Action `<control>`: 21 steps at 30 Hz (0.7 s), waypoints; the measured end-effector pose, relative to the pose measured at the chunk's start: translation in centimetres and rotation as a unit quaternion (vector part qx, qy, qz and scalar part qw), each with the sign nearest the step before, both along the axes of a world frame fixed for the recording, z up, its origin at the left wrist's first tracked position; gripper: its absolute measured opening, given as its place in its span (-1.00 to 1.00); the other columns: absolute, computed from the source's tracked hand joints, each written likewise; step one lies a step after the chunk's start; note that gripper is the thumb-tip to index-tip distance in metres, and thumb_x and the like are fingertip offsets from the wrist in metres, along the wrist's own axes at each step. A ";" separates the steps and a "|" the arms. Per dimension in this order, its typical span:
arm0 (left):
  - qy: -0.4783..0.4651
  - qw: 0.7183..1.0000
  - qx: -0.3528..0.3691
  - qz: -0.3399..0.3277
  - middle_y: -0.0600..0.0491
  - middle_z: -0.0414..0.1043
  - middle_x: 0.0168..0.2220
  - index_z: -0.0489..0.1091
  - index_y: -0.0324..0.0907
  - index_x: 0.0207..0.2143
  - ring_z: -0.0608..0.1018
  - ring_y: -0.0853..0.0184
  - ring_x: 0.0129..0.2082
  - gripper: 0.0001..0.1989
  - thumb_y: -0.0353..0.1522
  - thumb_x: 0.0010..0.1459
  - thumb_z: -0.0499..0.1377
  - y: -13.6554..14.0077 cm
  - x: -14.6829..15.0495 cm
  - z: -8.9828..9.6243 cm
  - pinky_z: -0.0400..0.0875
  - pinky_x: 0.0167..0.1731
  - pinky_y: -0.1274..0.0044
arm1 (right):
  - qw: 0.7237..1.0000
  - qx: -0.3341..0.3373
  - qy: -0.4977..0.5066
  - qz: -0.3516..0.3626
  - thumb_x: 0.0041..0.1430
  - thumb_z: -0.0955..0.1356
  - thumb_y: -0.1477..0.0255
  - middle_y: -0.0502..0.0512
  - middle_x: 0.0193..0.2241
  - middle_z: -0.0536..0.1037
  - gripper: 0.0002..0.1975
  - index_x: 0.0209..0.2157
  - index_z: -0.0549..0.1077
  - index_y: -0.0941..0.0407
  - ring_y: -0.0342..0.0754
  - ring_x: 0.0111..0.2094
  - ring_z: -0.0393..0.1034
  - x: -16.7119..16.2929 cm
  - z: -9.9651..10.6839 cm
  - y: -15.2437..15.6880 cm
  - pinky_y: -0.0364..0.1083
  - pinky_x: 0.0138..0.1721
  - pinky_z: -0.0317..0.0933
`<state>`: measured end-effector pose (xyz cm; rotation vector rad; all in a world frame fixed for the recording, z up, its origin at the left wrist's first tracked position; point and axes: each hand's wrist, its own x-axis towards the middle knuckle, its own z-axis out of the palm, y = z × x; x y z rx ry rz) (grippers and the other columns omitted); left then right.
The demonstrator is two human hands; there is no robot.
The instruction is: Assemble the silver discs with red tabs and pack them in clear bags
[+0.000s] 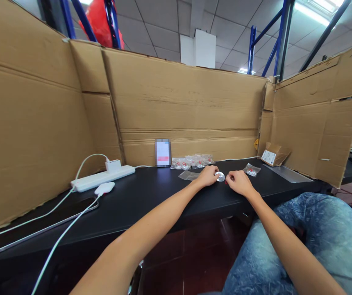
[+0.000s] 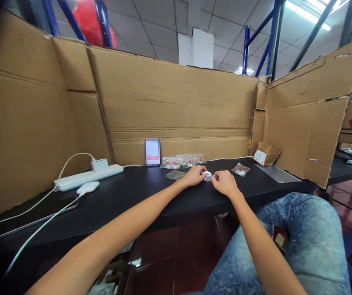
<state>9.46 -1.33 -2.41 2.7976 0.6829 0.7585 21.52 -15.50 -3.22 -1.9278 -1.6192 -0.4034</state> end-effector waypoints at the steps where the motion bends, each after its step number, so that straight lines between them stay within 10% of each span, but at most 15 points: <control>1: 0.006 1.000 0.003 0.011 -0.01 0.51 -0.41 0.50 -0.22 -0.30 0.51 0.31 -0.41 -0.80 -0.38 0.07 0.12 0.1 -0.1 -0.1 0.28 -0.40 0.56 | 1.000 -0.004 -0.006 0.003 0.19 0.22 0.40 0.05 -0.59 0.48 -0.71 -0.56 0.44 0.12 -0.13 -0.52 0.28 0.0 0.0 0.0 -0.16 -0.46 -0.08; 16: 0.062 0.994 0.040 0.084 -0.05 0.53 -0.34 0.48 -0.13 -0.35 0.56 0.20 -0.26 -0.77 -0.23 0.15 0.08 -1.2 -0.3 0.1 0.38 -0.28 0.48 | 0.998 -0.020 -0.020 0.061 0.04 0.29 0.47 0.03 -0.46 0.52 -0.87 -0.49 0.47 0.12 -0.12 -0.42 0.35 -0.3 0.1 -0.5 -0.20 -0.38 0.07; 21: 0.068 0.993 0.042 0.092 -0.07 0.53 -0.30 0.48 -0.14 -0.32 0.56 0.19 -0.23 -0.74 -0.22 0.18 0.06 -1.7 -0.2 0.3 0.38 -0.25 0.47 | 0.995 0.026 -0.027 -0.095 0.12 0.27 0.42 0.15 -0.40 0.56 -0.81 -0.46 0.50 0.14 -0.04 -0.33 0.40 -0.2 0.5 -0.4 -0.13 -0.27 0.10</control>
